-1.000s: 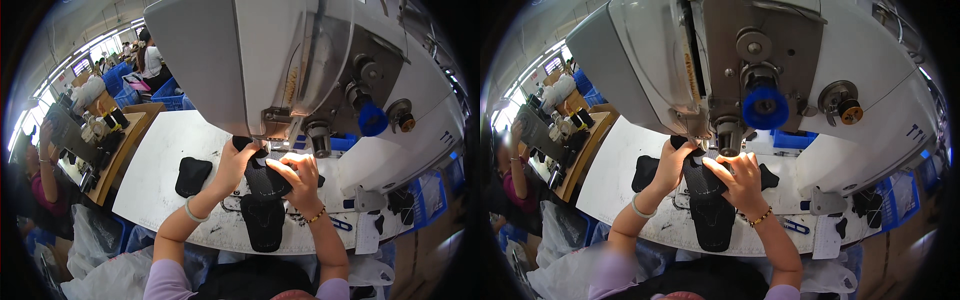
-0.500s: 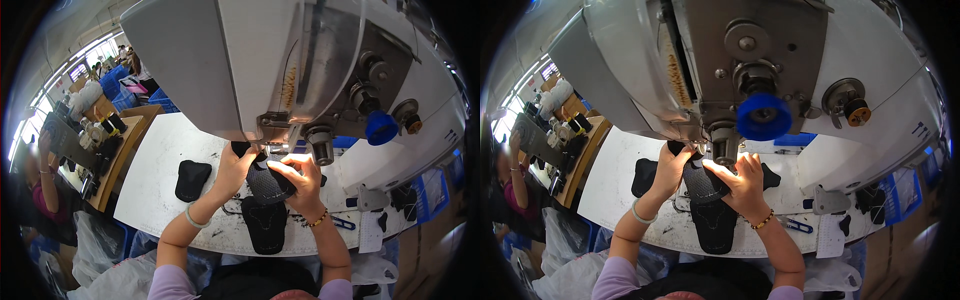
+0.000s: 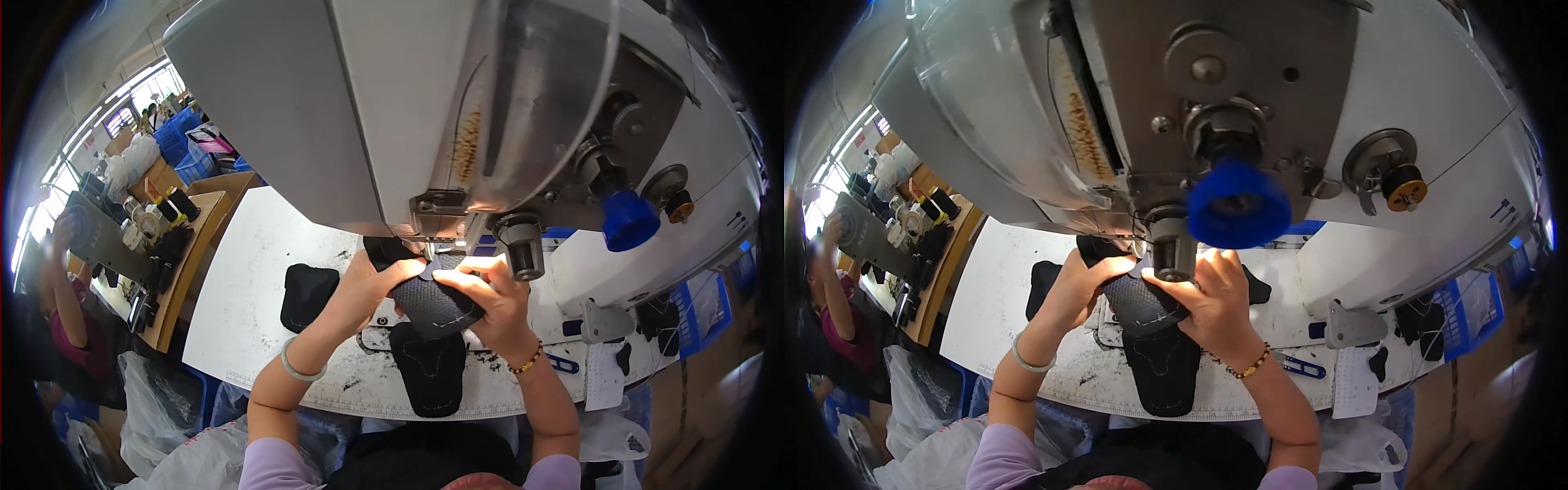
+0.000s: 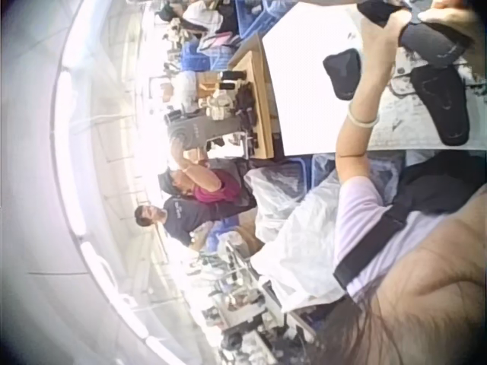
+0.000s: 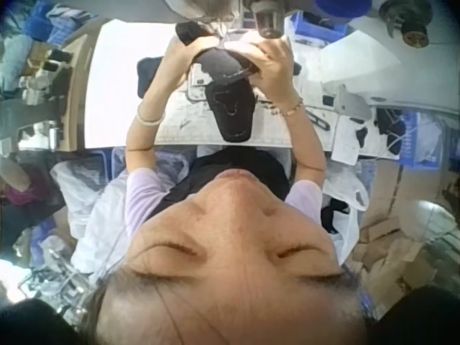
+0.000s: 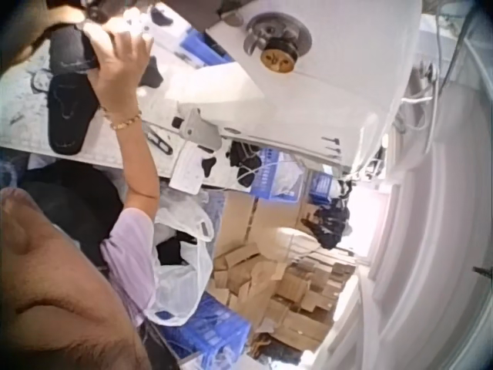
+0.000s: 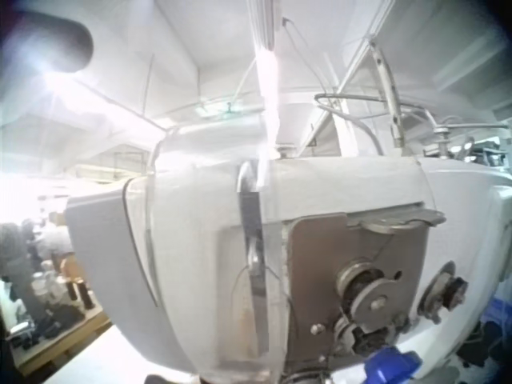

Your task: The person sews small black fabric parts using an industrial sewing machine. They repeatedly pick up a part, align it under the needle, and guide it through the machine to stitch the edges. The person handles the parts one at a time, placing finished pieces on the table.

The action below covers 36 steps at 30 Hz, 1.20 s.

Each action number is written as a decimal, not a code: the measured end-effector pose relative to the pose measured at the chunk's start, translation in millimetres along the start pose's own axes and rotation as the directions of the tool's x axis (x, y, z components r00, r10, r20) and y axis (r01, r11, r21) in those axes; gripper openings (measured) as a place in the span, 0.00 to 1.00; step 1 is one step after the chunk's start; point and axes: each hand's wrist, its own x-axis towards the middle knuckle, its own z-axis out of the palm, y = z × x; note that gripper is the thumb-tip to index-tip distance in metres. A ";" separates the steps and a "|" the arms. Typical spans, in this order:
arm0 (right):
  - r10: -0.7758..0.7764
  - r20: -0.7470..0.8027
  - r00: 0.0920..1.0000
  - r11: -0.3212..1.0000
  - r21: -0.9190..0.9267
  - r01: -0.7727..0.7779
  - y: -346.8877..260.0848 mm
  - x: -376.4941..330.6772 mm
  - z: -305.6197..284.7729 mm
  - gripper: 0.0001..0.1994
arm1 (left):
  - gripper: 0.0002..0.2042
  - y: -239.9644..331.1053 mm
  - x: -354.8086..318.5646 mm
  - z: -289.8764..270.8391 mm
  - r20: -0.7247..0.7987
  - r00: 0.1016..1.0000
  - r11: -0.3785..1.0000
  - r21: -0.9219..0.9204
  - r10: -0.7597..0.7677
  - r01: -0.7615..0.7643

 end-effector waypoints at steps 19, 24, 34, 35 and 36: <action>-0.052 -0.115 0.992 0.985 -0.170 0.032 -14.8 -0.4 11.9 0.26 | 0.09 -15.4 17.3 -7.3 0.008 0.994 0.955 -0.279 0.105 -0.098; -0.117 -0.132 0.984 0.970 -0.229 0.085 -12.8 -8.1 10.7 0.24 | 0.09 -27.7 17.9 -8.2 -0.081 0.990 0.953 -0.272 0.118 -0.136; -0.148 -0.143 0.979 0.976 -0.178 0.122 3.5 -12.2 8.4 0.22 | 0.09 -28.1 9.3 -6.8 -0.100 0.991 0.966 -0.233 0.094 -0.115; -0.137 -0.129 0.982 0.976 -0.185 0.112 2.5 -12.6 8.1 0.21 | 0.10 -29.2 9.1 -6.2 -0.107 0.987 0.966 -0.217 0.117 -0.138; -0.127 -0.117 0.985 0.975 -0.195 0.102 1.4 -12.9 7.1 0.21 | 0.10 -30.2 9.6 -5.3 -0.112 0.983 0.966 -0.201 0.143 -0.163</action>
